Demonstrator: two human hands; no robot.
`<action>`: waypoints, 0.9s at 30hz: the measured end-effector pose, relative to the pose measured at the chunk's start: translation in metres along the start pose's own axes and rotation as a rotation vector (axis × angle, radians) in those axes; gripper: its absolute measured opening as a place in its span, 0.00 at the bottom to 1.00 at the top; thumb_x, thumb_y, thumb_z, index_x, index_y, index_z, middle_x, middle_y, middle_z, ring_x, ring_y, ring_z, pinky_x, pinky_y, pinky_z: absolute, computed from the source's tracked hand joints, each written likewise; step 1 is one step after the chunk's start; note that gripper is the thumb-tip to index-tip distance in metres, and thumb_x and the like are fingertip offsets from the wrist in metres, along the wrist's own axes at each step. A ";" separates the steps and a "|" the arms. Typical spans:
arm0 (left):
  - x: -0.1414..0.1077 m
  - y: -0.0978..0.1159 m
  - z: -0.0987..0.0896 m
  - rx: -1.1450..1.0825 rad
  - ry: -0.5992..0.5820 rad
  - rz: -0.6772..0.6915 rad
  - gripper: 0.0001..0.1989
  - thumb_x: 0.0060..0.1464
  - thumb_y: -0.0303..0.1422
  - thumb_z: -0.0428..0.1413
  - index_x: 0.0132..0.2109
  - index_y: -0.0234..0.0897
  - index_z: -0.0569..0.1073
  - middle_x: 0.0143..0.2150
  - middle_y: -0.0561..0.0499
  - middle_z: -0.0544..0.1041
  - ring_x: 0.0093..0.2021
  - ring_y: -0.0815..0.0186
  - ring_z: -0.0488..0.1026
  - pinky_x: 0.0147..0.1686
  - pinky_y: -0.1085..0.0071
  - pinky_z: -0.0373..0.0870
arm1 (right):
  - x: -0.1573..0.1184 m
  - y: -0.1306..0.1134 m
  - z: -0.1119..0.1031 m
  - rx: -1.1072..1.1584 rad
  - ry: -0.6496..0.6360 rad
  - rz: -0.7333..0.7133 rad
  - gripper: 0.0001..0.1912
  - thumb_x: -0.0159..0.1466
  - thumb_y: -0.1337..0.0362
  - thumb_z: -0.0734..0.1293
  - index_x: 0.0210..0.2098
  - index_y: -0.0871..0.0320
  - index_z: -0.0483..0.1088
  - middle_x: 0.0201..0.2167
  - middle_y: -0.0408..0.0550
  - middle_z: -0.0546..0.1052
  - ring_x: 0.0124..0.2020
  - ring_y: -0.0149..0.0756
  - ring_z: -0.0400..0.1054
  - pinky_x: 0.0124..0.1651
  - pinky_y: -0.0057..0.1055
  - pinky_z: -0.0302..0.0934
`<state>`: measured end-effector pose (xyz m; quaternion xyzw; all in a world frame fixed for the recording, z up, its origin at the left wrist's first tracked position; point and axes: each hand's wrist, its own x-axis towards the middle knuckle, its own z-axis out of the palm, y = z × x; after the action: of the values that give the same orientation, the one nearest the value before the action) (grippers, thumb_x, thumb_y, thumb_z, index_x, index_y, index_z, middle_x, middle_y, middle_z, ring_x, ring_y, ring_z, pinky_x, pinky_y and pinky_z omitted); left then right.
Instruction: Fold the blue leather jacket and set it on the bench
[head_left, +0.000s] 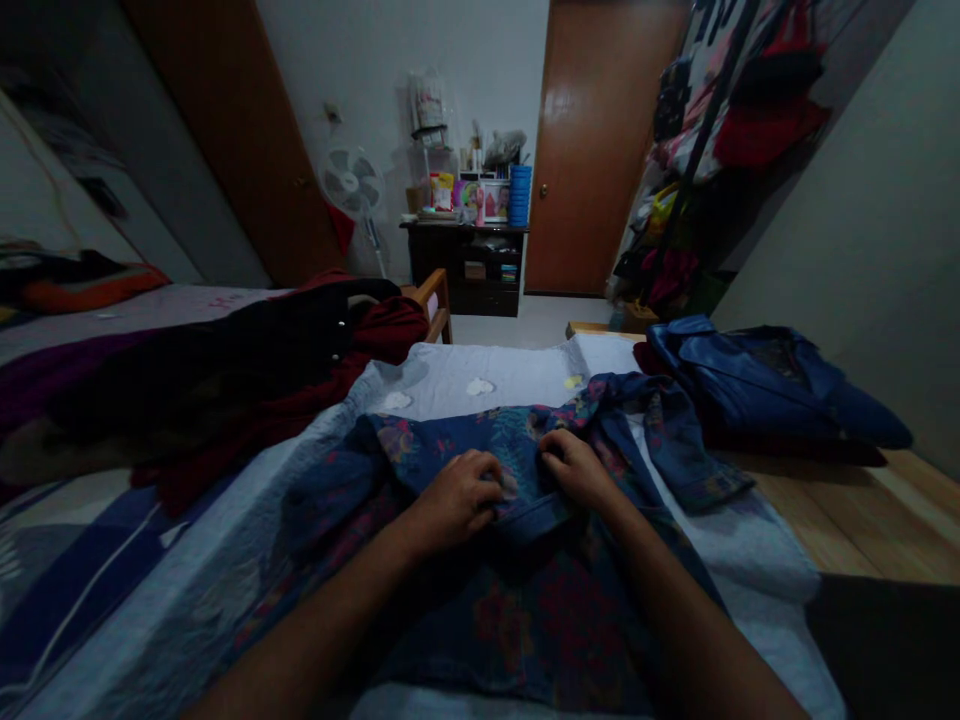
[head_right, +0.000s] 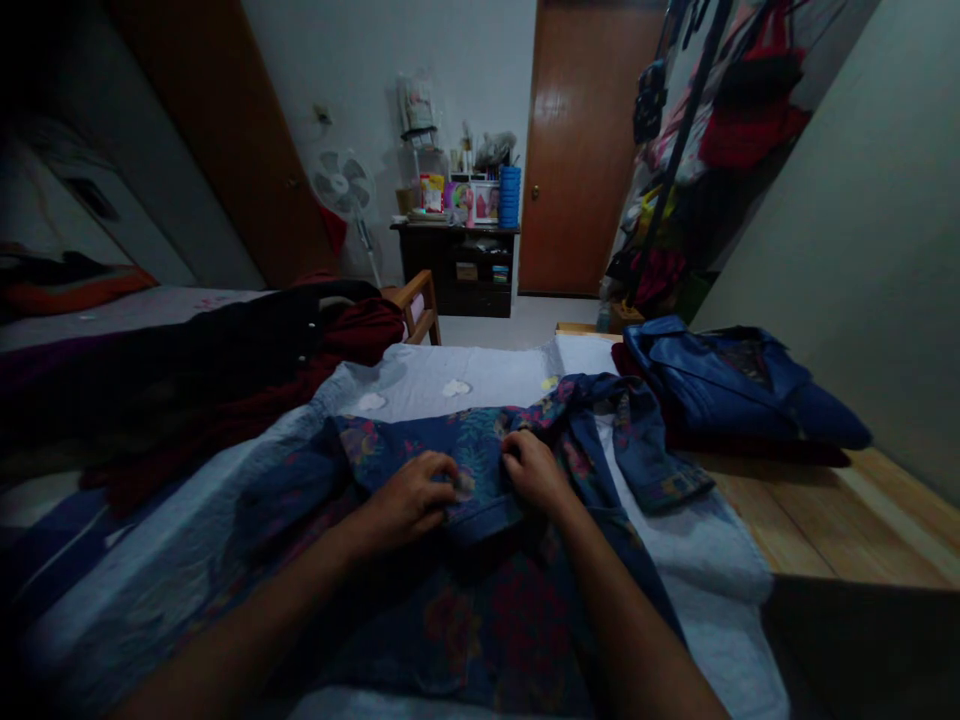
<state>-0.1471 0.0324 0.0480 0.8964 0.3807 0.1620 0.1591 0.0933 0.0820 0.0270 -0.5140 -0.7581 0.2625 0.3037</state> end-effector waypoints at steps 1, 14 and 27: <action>0.006 0.000 -0.001 -0.001 0.031 0.008 0.14 0.50 0.24 0.56 0.43 0.43 0.75 0.52 0.47 0.70 0.54 0.57 0.65 0.55 0.60 0.62 | 0.000 -0.005 0.003 0.034 -0.019 -0.021 0.08 0.58 0.70 0.60 0.35 0.57 0.69 0.35 0.46 0.72 0.38 0.35 0.66 0.44 0.30 0.59; 0.079 -0.012 0.014 -0.078 -0.128 0.111 0.22 0.48 0.27 0.57 0.52 0.42 0.71 0.51 0.46 0.73 0.50 0.57 0.72 0.49 0.66 0.67 | -0.032 -0.033 -0.012 0.384 -0.239 -0.034 0.12 0.49 0.71 0.59 0.32 0.56 0.68 0.29 0.41 0.70 0.31 0.32 0.64 0.33 0.26 0.58; 0.070 -0.124 -0.019 -0.723 0.425 -0.618 0.27 0.43 0.50 0.60 0.44 0.32 0.76 0.38 0.45 0.81 0.42 0.54 0.75 0.42 0.62 0.71 | -0.075 0.015 -0.047 -0.579 0.136 0.216 0.26 0.57 0.64 0.66 0.56 0.60 0.66 0.60 0.63 0.63 0.60 0.56 0.58 0.60 0.49 0.54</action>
<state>-0.1868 0.1687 0.0264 0.5772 0.5713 0.4069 0.4183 0.1585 0.0204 0.0332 -0.6732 -0.7202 0.0315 0.1650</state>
